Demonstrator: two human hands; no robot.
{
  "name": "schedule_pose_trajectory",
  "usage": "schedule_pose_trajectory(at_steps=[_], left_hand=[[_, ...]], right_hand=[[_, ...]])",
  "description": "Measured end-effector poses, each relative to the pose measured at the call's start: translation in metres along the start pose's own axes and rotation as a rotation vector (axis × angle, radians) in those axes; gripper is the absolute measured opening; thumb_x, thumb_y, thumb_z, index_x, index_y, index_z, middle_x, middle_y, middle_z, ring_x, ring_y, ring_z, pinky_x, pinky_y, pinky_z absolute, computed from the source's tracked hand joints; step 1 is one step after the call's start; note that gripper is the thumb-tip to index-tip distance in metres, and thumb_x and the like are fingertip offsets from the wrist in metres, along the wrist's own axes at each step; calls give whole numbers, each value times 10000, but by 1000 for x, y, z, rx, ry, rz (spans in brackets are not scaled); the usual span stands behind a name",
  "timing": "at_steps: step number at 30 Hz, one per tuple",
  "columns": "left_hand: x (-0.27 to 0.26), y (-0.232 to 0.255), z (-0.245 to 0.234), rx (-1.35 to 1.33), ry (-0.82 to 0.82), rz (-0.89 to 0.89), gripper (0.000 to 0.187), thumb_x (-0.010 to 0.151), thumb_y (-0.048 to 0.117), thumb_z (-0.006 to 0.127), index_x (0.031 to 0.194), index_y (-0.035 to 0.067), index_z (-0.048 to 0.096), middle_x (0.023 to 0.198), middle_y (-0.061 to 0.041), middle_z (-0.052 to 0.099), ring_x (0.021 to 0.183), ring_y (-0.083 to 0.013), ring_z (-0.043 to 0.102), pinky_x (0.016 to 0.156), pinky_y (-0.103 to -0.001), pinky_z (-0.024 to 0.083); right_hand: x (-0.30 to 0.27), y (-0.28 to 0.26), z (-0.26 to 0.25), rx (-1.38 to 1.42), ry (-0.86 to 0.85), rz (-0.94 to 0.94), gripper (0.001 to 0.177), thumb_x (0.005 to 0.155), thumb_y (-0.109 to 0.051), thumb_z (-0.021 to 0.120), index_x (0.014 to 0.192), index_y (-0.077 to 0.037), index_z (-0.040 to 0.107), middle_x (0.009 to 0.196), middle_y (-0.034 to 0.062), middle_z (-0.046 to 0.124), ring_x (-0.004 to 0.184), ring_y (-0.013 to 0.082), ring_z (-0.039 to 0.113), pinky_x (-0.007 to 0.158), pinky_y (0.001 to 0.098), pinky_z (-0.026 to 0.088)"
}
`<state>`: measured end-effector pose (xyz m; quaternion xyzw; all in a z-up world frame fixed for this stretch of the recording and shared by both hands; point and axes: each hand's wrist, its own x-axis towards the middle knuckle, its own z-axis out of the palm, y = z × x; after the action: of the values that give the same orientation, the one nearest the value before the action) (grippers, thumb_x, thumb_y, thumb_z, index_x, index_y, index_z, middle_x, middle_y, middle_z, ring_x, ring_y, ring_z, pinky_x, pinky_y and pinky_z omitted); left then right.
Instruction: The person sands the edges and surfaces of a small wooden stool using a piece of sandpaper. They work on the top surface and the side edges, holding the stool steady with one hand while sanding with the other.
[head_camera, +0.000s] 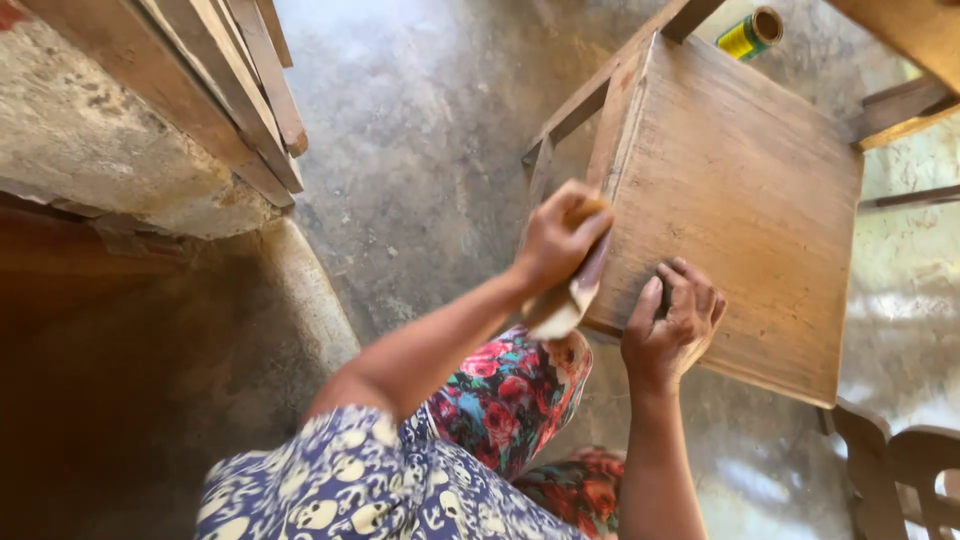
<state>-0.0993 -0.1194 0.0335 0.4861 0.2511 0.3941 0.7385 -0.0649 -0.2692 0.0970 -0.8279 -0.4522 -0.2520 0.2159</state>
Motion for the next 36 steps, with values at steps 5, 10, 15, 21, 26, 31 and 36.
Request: schedule_pose_trajectory(at_steps=[5,10,15,21,26,31,36], left_hand=[[23,-12,-1,-107,-113,121,155,836,141,822,942,198,724,760,6,692,755,-70,608,732,-287,543],[-31,-7,-22,-369,-220,-21,161,935,16,775,1019,99,666,819,24,687,804,-2,572,762,-222,538],[-9,-9,-16,-249,-109,172,171,864,39,809,936,146,697,715,45,643,685,-12,571,635,-208,474],[-42,-10,-31,-268,-93,149,189,852,20,839,972,131,744,737,-24,688,702,-22,618,634,-238,513],[-11,-46,-3,-540,-53,161,188,893,-3,800,1018,95,698,812,0,691,798,-14,606,731,-199,522],[-24,-54,8,-666,-19,-34,203,931,15,799,1092,59,683,989,-79,778,912,-54,702,820,-227,554],[71,-89,59,-666,115,6,249,912,93,834,1132,156,735,974,-20,782,885,-24,694,828,-190,575]], right_hand=[[5,-1,2,25,16,-19,146,1041,-97,631,1085,-29,753,1140,156,686,1054,370,636,960,464,460],[9,-4,0,20,16,-1,138,1017,-85,628,1076,-54,749,1145,144,687,1040,368,634,947,447,456],[7,-8,-2,16,-3,-11,147,1021,-75,608,1076,-40,740,1145,159,685,1029,383,637,919,443,442],[3,0,0,25,-8,-3,164,1004,-57,612,1078,-55,759,1154,145,686,1054,371,636,971,441,444],[3,-4,-3,16,-24,-1,182,1002,-55,609,1096,-41,764,1154,157,693,1063,373,648,979,452,438],[2,-1,-1,6,-37,26,186,1001,-61,611,1102,-49,767,1170,158,695,1086,370,640,1013,449,430],[-3,2,-2,12,-46,51,205,1000,-39,602,1111,-27,774,1187,177,698,1126,376,634,1051,459,425]])
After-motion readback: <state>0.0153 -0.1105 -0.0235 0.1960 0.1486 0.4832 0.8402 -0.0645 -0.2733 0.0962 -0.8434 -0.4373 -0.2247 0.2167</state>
